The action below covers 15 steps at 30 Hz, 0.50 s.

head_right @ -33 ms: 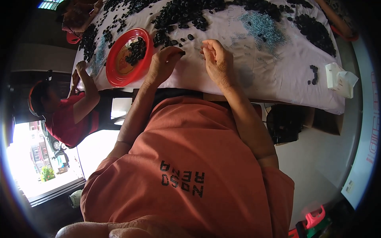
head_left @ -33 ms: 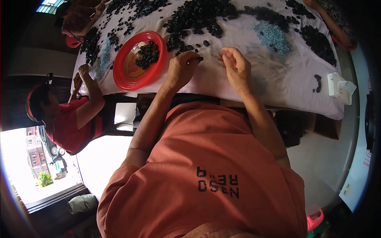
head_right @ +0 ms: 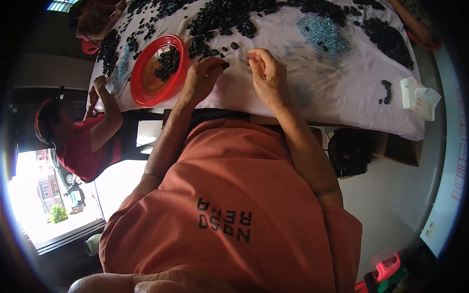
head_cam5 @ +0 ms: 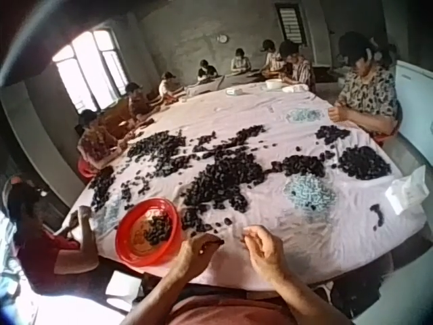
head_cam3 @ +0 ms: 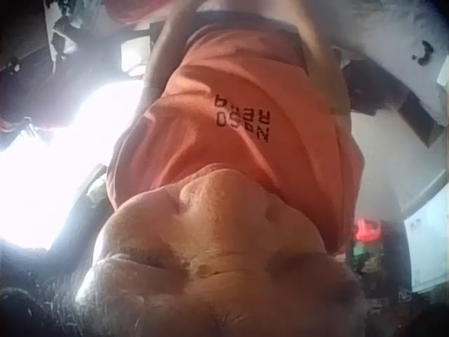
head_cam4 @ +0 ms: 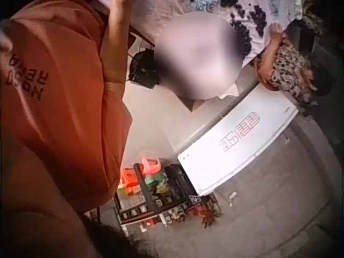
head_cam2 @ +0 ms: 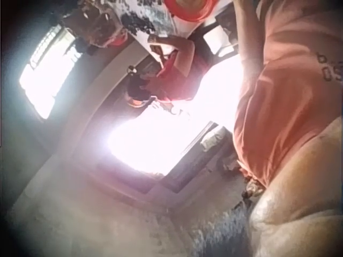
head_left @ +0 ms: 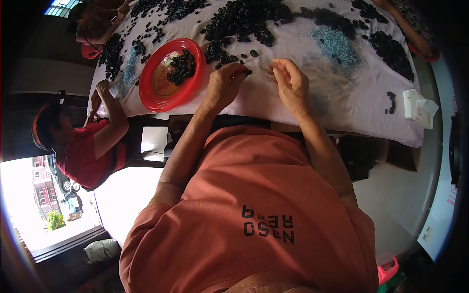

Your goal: The person picks up black plastic pieces from a table, joins two pieces together by hand, and places the assembled items into a red plate.

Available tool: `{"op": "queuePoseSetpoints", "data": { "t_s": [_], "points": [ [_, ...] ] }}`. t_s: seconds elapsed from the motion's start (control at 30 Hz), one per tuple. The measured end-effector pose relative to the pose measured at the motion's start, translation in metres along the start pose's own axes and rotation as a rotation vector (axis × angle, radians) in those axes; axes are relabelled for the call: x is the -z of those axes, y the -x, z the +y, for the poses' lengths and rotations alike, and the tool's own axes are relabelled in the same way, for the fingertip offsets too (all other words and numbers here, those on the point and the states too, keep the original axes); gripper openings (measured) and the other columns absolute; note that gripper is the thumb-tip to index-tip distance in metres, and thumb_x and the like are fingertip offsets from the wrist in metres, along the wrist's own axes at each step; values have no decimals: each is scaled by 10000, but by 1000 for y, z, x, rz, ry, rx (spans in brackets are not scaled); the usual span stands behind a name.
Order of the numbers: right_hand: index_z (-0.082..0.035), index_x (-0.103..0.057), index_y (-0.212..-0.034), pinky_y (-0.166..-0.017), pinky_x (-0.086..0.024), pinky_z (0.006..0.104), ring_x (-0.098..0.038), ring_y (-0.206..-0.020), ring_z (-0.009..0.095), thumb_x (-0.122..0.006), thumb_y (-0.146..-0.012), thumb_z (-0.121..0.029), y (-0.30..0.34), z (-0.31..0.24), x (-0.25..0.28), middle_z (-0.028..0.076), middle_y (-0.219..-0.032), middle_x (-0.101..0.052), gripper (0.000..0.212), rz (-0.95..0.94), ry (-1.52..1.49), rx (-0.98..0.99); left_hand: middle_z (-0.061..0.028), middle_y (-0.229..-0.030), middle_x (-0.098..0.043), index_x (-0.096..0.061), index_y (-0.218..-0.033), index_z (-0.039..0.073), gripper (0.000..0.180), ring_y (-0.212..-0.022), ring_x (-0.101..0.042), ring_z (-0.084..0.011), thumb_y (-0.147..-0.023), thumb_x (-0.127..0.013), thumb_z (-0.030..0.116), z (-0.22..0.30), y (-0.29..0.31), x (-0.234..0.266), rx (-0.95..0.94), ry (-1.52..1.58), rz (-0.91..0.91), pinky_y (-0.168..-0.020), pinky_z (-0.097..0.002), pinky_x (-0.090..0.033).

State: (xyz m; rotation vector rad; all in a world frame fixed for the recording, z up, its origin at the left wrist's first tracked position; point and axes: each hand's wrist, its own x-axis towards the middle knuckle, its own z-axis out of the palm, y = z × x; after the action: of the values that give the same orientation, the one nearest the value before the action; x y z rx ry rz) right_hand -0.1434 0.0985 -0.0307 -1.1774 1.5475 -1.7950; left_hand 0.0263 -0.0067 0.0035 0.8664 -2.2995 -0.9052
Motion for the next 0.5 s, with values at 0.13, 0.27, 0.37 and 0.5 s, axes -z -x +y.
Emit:
{"op": "queuePoseSetpoints", "data": {
  "t_s": [0.13, 0.27, 0.37, 0.5],
  "points": [
    [-4, -641, -1054, -755, -554, 284, -709, -850, 177, -638, -897, -21, 0, -9, -1, 95, -946, -718, 158, -9, 66, 67, -114, -917, -704, -692, -1028, 47, 180, -837, -697, -200, -857, -638, 53, -3, -2, -6, 28, 102, -69, -751, -314, -540],
    [-4, -657, -1037, -746, -559, 282, -708, -824, 168, -665, -884, -23, 1, -8, -3, 94, -925, -720, 154, -74, 77, 90, -83, -975, -696, -627, -1088, -8, 197, -876, -658, -128, -892, -607, -14, 13, -1, -11, -25, 190, -99, -773, -267, -527],
    [-2, -661, -1040, -724, -558, 262, -702, -794, 140, -655, -899, -22, 2, -13, -1, 83, -916, -719, 142, -143, 7, -33, -98, -973, -694, -605, -1077, -22, 173, -874, -661, -138, -905, -600, -8, 16, -2, -15, -16, 240, -97, -778, -273, -531],
    [7, -659, -1023, -683, -547, 234, -684, -772, 114, -642, -926, -36, -2, -7, 4, 50, -906, -692, 108, -58, -274, -154, -95, -937, -703, -604, -1067, -25, 156, -859, -670, -141, -918, -598, 20, 10, -8, -14, -40, 307, -17, -764, -272, -535]
  ]
}}
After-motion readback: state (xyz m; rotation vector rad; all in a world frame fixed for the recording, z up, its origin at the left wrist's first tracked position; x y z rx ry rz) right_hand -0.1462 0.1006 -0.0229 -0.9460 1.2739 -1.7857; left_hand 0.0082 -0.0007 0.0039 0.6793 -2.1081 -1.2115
